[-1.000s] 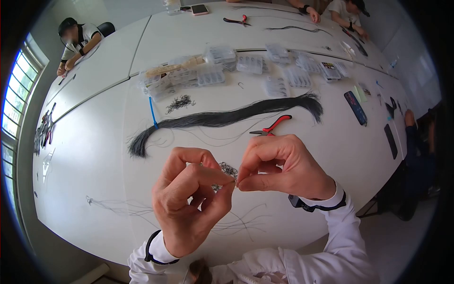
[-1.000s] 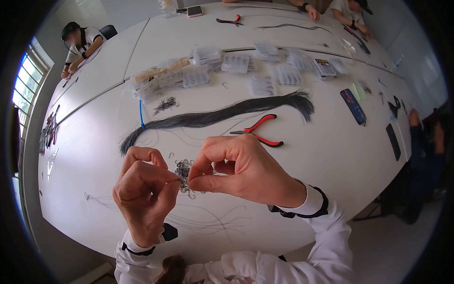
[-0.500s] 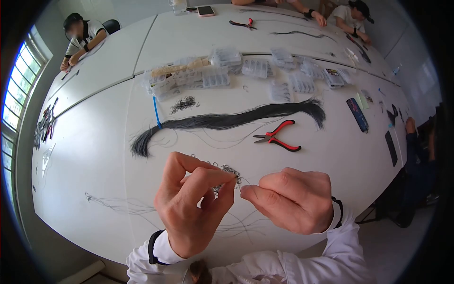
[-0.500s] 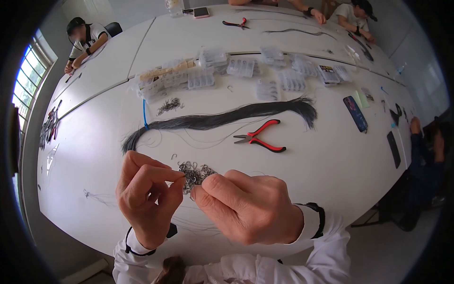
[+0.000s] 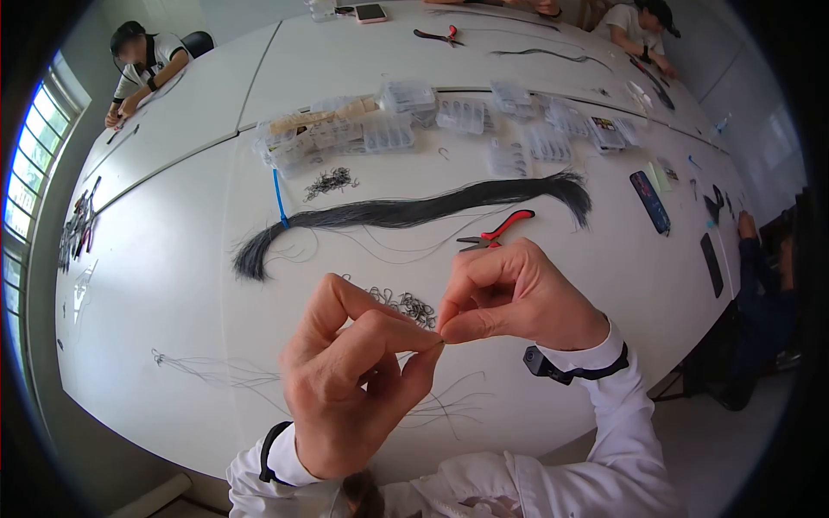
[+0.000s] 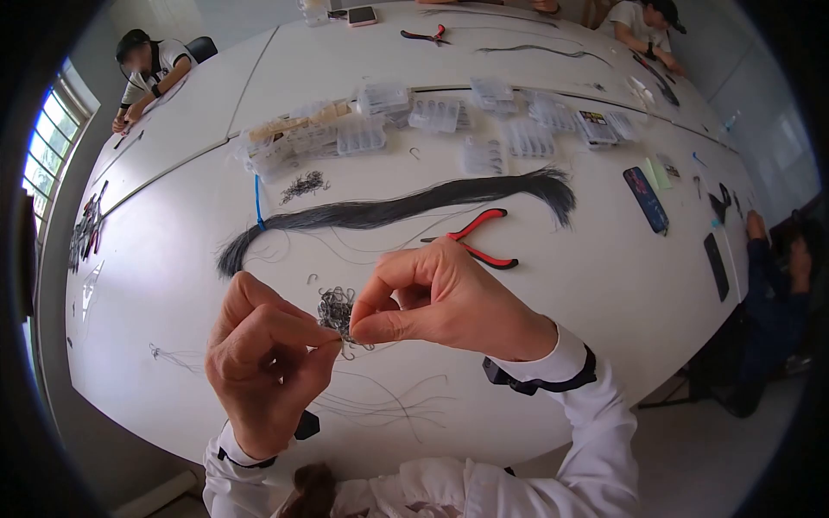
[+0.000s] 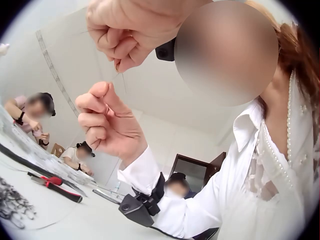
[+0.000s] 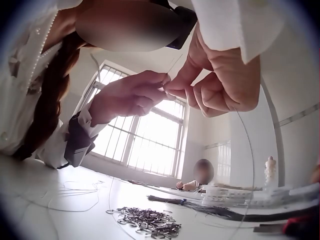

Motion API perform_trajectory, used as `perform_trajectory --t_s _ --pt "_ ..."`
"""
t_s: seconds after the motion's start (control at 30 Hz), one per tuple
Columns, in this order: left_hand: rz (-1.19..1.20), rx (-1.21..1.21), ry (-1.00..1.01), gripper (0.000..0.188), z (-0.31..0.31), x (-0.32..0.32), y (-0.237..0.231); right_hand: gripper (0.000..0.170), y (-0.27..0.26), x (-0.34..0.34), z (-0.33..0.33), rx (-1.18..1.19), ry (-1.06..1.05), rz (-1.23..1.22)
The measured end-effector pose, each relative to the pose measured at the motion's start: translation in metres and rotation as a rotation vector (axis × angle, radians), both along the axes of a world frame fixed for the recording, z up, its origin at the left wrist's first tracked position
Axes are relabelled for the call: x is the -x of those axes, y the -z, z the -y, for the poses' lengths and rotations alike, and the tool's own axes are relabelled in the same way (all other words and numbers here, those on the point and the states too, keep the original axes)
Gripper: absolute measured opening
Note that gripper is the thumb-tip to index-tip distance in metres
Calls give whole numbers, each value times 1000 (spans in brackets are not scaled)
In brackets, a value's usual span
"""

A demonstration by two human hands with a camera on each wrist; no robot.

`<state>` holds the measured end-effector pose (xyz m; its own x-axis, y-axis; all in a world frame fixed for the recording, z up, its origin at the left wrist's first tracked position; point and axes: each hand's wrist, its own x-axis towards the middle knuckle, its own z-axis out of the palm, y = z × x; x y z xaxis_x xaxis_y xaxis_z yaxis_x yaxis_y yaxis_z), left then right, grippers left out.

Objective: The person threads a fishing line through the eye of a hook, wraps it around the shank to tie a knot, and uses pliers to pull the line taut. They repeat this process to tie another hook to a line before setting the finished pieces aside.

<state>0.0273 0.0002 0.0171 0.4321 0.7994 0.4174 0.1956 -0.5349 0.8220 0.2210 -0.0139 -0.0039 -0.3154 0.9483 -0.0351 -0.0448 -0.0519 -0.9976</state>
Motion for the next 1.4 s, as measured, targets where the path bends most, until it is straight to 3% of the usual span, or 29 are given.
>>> perform_trajectory --t_s 0.07,0.23,0.33,0.37,0.47,0.57,0.7,0.77,0.97,1.23,1.4 --pt "-1 -28 -123 20 1 0 5 9 -1 4 3 -57 23 89" --pt "-46 -104 -157 21 -2 -1 7 10 -13 21 19 -332 185 323" --pt "-69 -160 -169 21 0 -1 8 19 -21 25 29 -832 352 734" --pt "-76 -168 -169 22 0 -2 9 19 -21 25 33 -831 353 737" --pt "-91 -187 -155 21 1 -3 8 32 -18 25 40 -1201 447 1033" --pt "-132 -214 -117 22 3 -2 7 37 -32 25 47 -1205 398 1142" --pt "-166 -213 -4 22 4 -3 7 38 -30 18 39 -1198 457 1095" --pt "-189 -194 77 22 3 -2 6 22 -25 13 28 -1256 495 935" --pt "-142 -176 133 23 1 -1 3 14 -23 9 19 -926 412 812" --pt "-137 -192 30 22 3 0 0 11 -14 4 9 -235 68 283" --pt "-121 -130 41 21 2 0 1 12 -4 7 7 -124 38 105"
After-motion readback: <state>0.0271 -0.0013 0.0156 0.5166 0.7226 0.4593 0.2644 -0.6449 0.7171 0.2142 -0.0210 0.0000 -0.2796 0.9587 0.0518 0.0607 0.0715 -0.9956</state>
